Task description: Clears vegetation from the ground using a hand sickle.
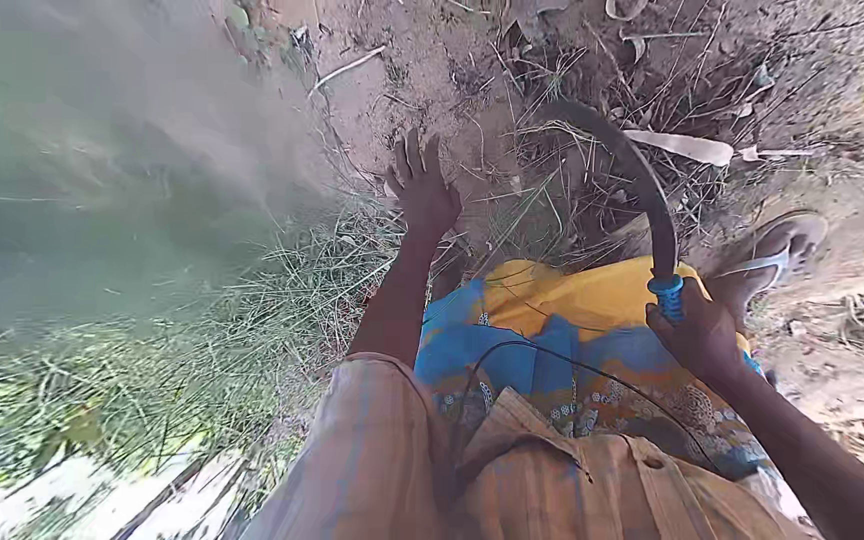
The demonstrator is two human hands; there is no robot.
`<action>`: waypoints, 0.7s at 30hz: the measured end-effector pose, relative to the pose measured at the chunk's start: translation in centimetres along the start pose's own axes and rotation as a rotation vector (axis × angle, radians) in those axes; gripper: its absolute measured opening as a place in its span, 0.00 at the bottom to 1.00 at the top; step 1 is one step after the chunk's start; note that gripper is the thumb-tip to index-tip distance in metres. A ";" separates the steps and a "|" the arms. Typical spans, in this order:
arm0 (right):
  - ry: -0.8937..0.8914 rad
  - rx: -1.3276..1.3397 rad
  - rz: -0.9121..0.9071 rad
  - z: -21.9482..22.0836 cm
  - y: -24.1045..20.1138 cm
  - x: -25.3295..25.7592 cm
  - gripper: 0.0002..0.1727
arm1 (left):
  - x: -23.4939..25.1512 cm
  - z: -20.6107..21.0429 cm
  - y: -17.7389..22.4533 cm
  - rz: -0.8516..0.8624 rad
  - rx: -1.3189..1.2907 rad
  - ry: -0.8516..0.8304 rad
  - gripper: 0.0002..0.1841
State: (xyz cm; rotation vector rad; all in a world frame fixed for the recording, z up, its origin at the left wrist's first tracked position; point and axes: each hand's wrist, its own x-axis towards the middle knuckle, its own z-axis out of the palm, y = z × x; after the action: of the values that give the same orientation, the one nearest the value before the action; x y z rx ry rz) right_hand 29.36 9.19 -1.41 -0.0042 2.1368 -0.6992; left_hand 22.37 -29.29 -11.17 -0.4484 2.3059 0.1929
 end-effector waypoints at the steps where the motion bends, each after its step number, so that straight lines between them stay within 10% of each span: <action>1: 0.058 0.029 0.006 -0.4 -0.3 1.0 0.22 | 2.2 -0.1 3.3 0.063 0.018 -0.052 0.50; 5: 0.126 0.170 0.145 -1.5 -0.2 2.6 0.25 | 9.2 2.5 13.8 0.246 0.185 -0.275 0.62; 7: 0.146 0.197 0.187 -1.7 0.8 2.1 0.26 | 9.7 4.4 15.6 0.281 0.248 -0.369 0.52; 11: 0.101 0.198 0.208 -2.2 2.5 1.4 0.27 | 5.5 6.4 12.2 0.179 0.179 -0.487 0.27; 21: -0.320 -0.121 0.296 1.8 0.8 9.6 0.25 | 4.1 4.4 9.6 0.065 -0.057 -0.470 0.20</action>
State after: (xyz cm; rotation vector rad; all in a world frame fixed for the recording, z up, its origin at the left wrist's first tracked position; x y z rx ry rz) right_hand 24.88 6.67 -9.73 0.1249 1.8184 -0.3676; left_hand 19.06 -20.22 -17.14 -0.3162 1.8573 0.3564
